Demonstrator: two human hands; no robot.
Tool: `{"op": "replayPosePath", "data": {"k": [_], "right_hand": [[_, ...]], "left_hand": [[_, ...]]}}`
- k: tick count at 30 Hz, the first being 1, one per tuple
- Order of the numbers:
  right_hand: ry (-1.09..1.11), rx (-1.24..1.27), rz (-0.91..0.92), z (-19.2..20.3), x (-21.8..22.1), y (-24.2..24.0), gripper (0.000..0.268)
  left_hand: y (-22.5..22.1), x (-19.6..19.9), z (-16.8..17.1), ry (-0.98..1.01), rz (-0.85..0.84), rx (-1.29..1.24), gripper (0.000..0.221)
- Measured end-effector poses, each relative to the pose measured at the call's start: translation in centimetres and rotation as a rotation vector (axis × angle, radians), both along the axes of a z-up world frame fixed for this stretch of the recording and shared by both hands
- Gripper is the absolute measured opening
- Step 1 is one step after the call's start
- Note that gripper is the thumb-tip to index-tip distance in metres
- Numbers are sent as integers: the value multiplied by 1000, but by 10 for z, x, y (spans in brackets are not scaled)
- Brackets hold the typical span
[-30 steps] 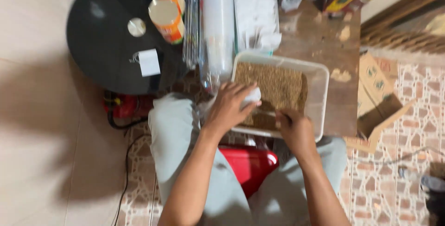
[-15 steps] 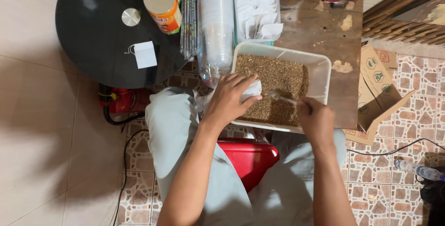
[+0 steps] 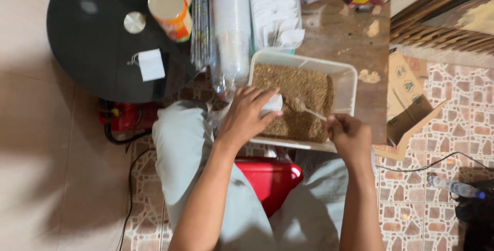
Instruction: Manually filling small filter bags with tea leaves using a spoon from a large container.
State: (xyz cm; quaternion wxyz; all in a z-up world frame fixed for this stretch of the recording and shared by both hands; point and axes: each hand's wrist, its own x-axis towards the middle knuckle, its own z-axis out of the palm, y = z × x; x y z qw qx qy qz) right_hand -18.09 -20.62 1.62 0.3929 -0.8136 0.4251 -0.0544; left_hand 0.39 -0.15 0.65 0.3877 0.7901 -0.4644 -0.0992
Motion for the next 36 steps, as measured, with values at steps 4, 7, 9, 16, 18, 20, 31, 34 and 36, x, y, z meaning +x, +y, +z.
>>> {"op": "replayPosePath", "data": {"k": [4, 7, 9, 16, 18, 20, 31, 34, 36], "right_hand": [[-68, 60, -95, 42, 11, 7, 20], [-61, 74, -121, 40, 5, -1, 21], [-138, 100, -107, 42, 7, -3, 18], [-114, 124, -105, 57, 11, 5, 21], [-105, 134, -87, 48, 7, 2, 19], [-90, 118, -69, 50, 11, 1, 18], [53, 40, 77, 77, 30, 3, 18], [26, 40, 93, 76, 34, 1, 18], [-69, 62, 96, 75, 37, 2, 16]], "left_hand": [[-6, 3, 10, -28, -8, 4, 54], [-7, -1, 6, 44, -14, 43, 54], [-9, 0, 1, 22, -21, 9, 51], [-12, -1, 11, 41, -39, 61, 50], [-12, -3, 12, 44, -46, 69, 49], [-14, -3, 10, 52, -66, 73, 48], [-18, -9, 12, 148, -186, 101, 46], [-19, -10, 6, 171, -218, 63, 50], [-19, -10, 10, 200, -219, 81, 50]]}}
